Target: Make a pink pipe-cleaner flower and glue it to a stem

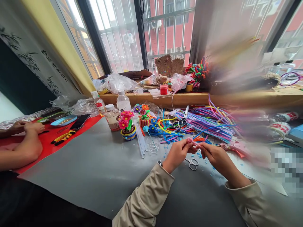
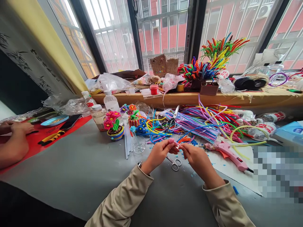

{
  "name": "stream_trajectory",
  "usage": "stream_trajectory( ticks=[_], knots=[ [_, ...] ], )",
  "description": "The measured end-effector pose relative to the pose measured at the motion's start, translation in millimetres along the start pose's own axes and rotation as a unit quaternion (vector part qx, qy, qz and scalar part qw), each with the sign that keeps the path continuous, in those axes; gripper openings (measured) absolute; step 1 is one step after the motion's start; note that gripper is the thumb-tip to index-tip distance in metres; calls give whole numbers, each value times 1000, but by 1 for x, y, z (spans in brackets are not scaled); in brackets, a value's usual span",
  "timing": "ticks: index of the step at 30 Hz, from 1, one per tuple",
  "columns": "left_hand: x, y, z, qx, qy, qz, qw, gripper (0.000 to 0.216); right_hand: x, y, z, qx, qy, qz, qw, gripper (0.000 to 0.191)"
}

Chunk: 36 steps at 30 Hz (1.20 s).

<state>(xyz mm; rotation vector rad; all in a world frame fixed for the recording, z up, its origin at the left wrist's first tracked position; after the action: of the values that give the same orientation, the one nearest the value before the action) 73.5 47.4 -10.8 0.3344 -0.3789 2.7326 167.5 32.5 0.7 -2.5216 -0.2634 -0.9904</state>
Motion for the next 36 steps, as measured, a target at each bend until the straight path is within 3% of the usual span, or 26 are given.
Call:
stream_trajectory(
  ticks=[7, 19, 23, 30, 36],
  knots=[
    [2, 1, 3, -32, -93, 7, 995, 33, 2, 2, 10, -35, 42, 7, 998, 30],
    [-5, 1, 3, -39, -126, -21, 991, 37, 20, 7, -15, 96, 107, 102, 984, 28],
    [-8, 1, 5, -39, -120, -38, 991, 37, 18, 6, -15, 95, 70, 87, 989, 26],
    [-16, 3, 4, -7, -45, -83, 995, 36, 9, 3, -8, 30, -38, 34, 998, 27],
    [-20, 3, 2, 13, 5, -107, 994, 36, 4, 1, -4, 6, -65, 8, 998, 27]
  ],
)
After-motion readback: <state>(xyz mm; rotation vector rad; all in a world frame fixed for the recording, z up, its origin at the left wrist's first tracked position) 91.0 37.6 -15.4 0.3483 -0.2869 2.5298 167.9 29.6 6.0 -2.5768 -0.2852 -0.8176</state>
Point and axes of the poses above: each hand's wrist, its own y-axis away from the middle knuckle, its own x-axis out of the back of the hand, z = x × y, the point moved 9 cm from there along -y, towards the middle knuckle, and after that the axes turned 14 degrees about -y, right-handed, at the moved point
